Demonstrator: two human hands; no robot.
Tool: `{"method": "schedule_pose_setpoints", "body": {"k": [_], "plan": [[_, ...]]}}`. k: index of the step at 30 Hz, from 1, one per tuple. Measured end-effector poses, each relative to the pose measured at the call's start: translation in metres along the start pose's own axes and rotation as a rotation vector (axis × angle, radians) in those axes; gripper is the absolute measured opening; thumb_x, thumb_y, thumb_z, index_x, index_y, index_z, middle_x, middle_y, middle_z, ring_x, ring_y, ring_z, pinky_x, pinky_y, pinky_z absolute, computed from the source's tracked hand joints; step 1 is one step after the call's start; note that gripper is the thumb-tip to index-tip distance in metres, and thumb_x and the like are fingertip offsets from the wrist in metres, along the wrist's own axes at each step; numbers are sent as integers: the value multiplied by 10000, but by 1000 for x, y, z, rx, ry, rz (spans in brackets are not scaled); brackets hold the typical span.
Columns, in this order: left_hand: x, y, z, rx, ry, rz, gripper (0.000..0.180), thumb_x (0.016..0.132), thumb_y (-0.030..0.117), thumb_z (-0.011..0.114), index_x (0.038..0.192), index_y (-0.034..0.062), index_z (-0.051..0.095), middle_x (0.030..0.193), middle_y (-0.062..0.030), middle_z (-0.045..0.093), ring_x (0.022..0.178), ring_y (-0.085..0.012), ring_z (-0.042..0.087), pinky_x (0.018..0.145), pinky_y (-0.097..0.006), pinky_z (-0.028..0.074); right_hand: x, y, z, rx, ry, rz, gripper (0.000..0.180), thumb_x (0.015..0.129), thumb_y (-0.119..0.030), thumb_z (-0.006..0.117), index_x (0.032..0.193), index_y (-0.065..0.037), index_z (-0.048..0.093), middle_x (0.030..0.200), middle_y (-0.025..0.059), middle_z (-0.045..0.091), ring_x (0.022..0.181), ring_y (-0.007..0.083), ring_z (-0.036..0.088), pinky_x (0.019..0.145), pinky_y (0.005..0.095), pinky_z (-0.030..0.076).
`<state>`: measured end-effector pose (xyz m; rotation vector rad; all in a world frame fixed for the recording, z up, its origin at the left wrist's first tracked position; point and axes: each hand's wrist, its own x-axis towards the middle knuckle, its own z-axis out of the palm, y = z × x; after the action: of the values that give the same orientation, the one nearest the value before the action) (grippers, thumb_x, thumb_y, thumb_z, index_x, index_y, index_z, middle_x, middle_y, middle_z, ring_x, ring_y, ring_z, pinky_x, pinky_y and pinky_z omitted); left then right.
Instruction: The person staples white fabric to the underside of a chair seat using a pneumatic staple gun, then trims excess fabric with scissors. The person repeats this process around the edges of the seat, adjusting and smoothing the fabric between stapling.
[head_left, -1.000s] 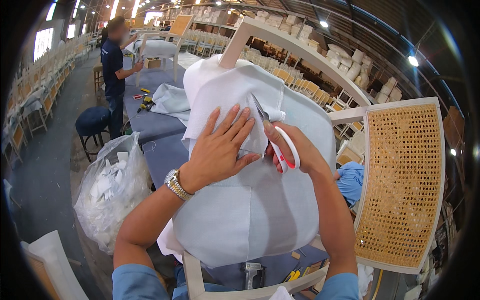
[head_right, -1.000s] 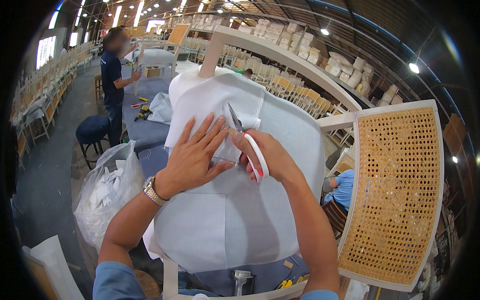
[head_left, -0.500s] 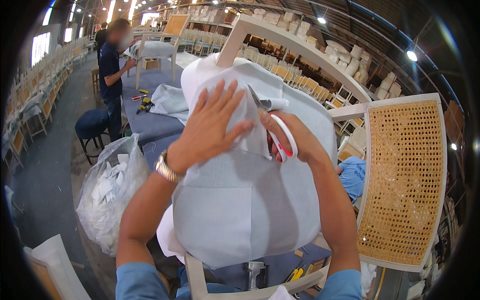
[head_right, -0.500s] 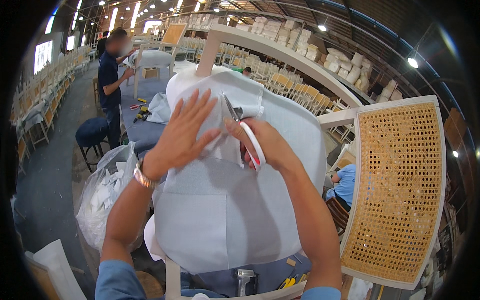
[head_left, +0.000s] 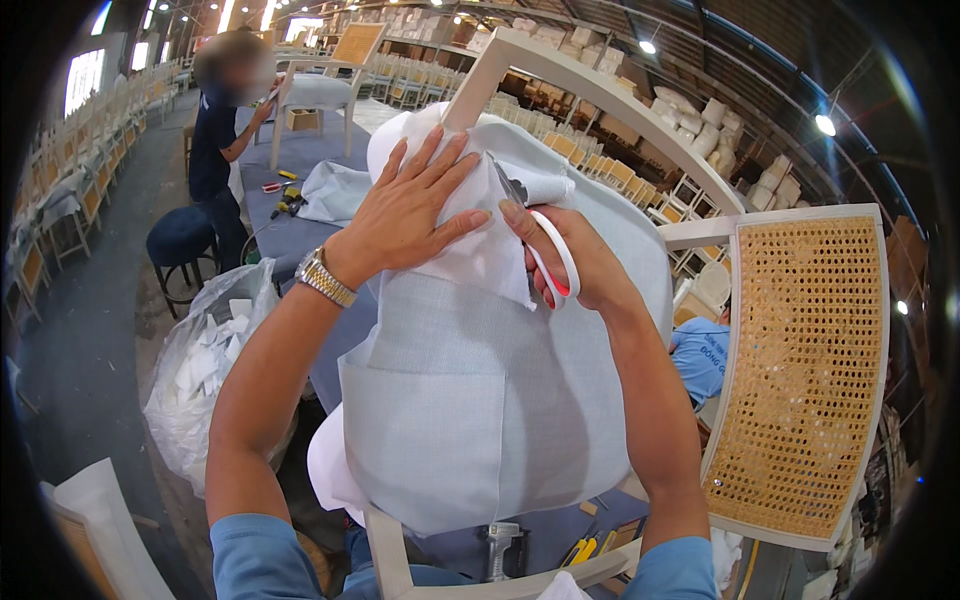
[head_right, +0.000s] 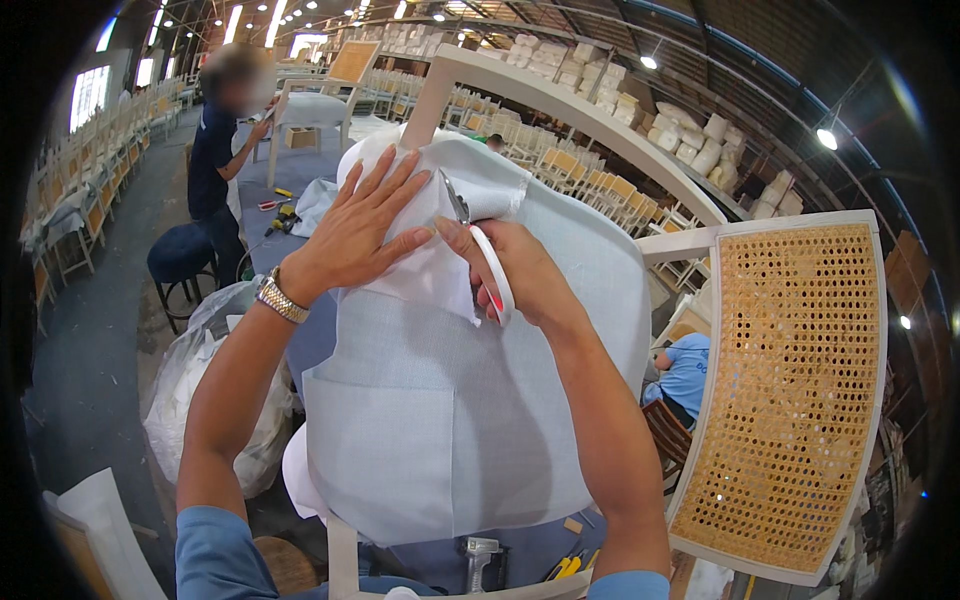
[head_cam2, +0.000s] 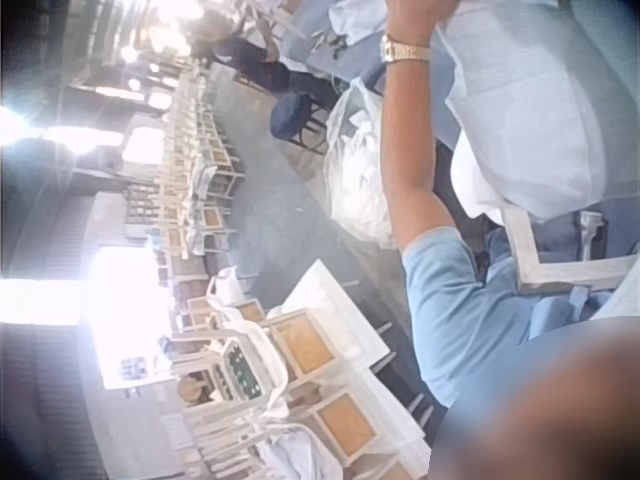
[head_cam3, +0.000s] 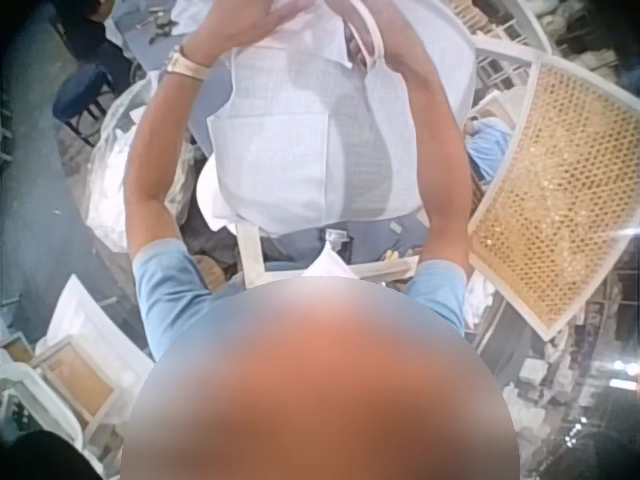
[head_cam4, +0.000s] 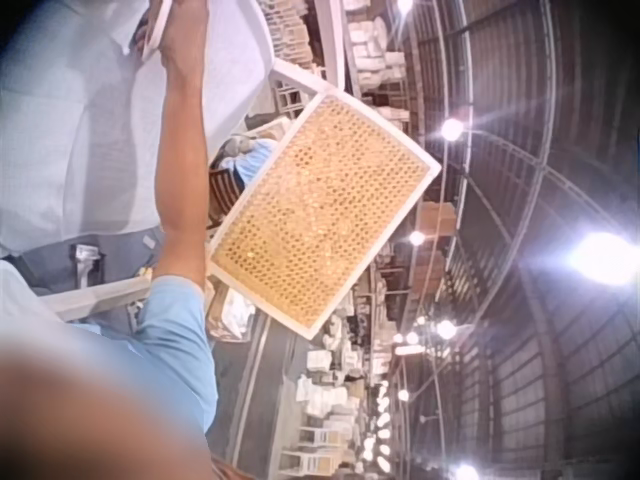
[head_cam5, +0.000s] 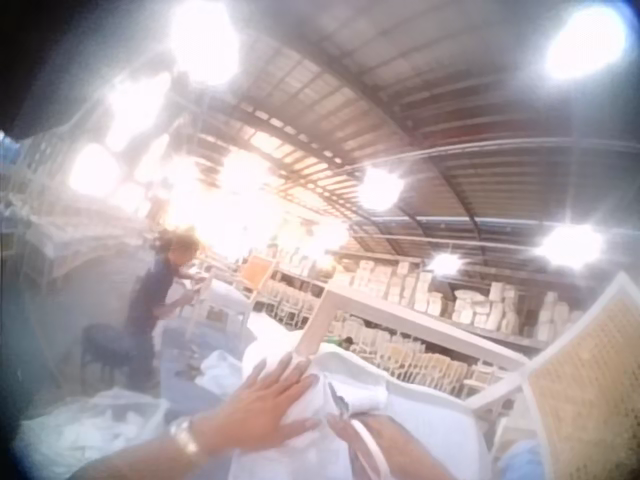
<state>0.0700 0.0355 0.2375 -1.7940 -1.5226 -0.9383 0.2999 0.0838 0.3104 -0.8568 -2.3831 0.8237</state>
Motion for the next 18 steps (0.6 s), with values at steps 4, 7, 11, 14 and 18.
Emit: {"method": "schedule_pose_setpoints", "body": {"k": [4,7,11,14,18], "plan": [[0,-2,0,4,-4,1,846,994,720,362,1577,107,378,1671,-130,271,1579,-297,115,1271,-492,78,3,-1,-6,78,-42,1,796,870,-812,554,785,-27,657,599,18,561,458,122,582,412,271,478],[0,-3,1,-4,-11,3,851,993,724,356,1577,106,376,1671,-130,269,1579,-299,113,1270,-493,78,6,-11,-8,116,-14,29,832,857,-847,520,789,-30,663,609,29,562,481,120,589,415,272,481],[1,0,0,-14,-18,6,856,992,730,348,1576,106,376,1672,-133,265,1578,-305,109,1269,-501,82,11,-13,-5,68,2,39,846,865,-854,493,792,-30,666,628,32,563,517,121,587,455,269,476],[-1,-1,-3,-29,-25,2,865,986,740,348,1577,109,374,1672,-136,263,1578,-310,108,1268,-506,87,12,-14,0,38,8,8,834,881,-835,499,798,-22,668,634,27,563,531,120,581,486,264,468],[0,0,-4,-77,-32,2,875,979,750,348,1580,114,368,1673,-137,260,1578,-313,106,1267,-509,90,11,-16,-2,35,-11,29,798,906,-796,518,812,-18,671,629,21,561,521,112,573,485,262,463]]}}
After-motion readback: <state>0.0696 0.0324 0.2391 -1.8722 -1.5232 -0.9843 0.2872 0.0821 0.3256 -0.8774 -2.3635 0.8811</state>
